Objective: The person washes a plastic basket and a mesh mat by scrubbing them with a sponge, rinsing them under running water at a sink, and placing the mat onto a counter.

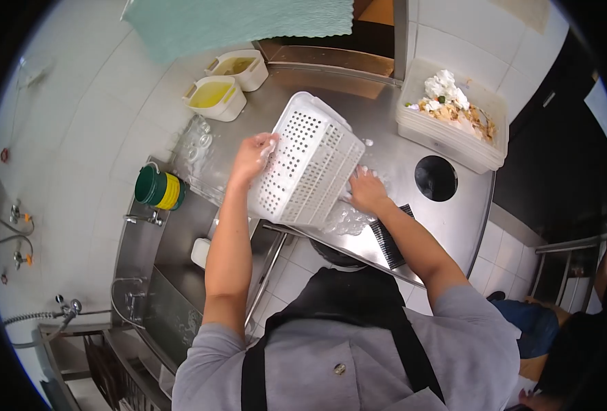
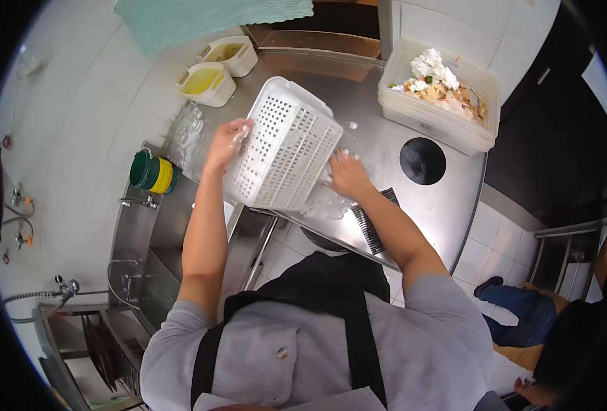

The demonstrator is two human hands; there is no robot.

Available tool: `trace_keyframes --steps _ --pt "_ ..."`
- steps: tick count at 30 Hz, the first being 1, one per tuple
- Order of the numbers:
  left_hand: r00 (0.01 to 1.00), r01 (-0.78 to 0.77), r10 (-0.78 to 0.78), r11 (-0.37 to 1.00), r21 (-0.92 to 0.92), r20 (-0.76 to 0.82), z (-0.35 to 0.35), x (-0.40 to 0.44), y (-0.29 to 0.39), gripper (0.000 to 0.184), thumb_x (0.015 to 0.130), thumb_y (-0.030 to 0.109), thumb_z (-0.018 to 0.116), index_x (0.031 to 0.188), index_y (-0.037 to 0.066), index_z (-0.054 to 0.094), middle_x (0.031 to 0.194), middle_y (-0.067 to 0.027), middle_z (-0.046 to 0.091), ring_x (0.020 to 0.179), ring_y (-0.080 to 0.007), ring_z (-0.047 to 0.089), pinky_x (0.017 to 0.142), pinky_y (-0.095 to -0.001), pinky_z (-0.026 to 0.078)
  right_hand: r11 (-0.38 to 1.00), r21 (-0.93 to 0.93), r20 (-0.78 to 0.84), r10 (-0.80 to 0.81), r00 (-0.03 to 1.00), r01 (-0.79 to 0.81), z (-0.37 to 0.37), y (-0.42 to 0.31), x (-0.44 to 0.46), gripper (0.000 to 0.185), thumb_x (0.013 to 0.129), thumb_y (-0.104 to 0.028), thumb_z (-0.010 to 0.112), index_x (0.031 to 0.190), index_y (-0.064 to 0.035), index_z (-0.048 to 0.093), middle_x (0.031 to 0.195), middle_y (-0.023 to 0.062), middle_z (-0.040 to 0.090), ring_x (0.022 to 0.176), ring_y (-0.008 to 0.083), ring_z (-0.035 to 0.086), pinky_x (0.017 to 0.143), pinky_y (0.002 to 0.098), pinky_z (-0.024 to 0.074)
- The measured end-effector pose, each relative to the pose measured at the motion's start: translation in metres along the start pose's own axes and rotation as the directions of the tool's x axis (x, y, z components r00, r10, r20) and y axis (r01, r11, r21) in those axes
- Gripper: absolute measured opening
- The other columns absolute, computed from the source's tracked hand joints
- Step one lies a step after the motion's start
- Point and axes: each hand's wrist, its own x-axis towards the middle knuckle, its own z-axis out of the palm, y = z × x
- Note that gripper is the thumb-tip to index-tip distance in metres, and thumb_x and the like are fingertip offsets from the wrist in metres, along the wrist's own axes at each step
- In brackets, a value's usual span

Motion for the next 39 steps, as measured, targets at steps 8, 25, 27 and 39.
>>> trace_keyframes --steps 8,25,27,39 --pt "1.000 -0.014 0.014 1.000 -0.023 0.009 0.010 0.008 -0.030 0.053 0.093 0.045 0.064 0.108 -0.005 0.069 0.084 -0.0017 0.067 0.071 -0.0072 0.055 0.065 -0.0248 0.044 0.810 0.407 -0.123 0.506 0.853 -0.422 -0.038 0.062 0.013 0.039 0.087 -0.024 0.061 0.118 0.0004 0.058 0.106 0.0266 0.065 0.102 0.0433 0.062 0.091 0.0481 0.0481" --pt "0.963 -0.195 0.257 0.873 0.448 -0.083 0.045 0.018 0.001 0.062 0.100 0.049 0.040 0.086 -0.005 0.067 0.087 -0.0330 0.063 0.089 -0.0502 0.062 0.080 -0.0536 0.047 0.943 0.333 -0.500 0.175 0.848 0.001 -0.136 -0.070 0.089 0.029 0.083 -0.015 0.061 0.111 -0.0067 0.057 0.111 0.0208 0.057 0.104 0.0394 0.058 0.085 0.0458 0.0497" --pt "0.968 -0.152 0.226 0.872 0.465 -0.107 0.053 0.045 -0.019 0.062 0.100 0.048 0.039 0.086 -0.006 0.068 0.087 -0.0335 0.063 0.089 -0.0505 0.062 0.081 -0.0535 0.048 0.945 0.324 -0.539 0.220 0.813 -0.041 -0.115 -0.089 0.075 0.031 0.081 -0.014 0.061 0.111 -0.0063 0.056 0.112 0.0206 0.057 0.103 0.0395 0.058 0.085 0.0458 0.0500" --pt "0.955 0.229 -0.179 0.951 0.207 -0.235 0.116 0.036 -0.213 0.072 0.101 0.051 0.034 0.085 -0.011 0.067 0.087 -0.0354 0.063 0.088 -0.0492 0.062 0.079 -0.0527 0.046 0.993 0.102 -0.207 0.079 0.975 -0.059 -0.029 -0.090 0.095 0.038 0.075 -0.009 0.061 0.113 -0.0092 0.058 0.086 0.0158 0.067 0.082 0.0341 0.067 0.069 0.0459 0.0529"
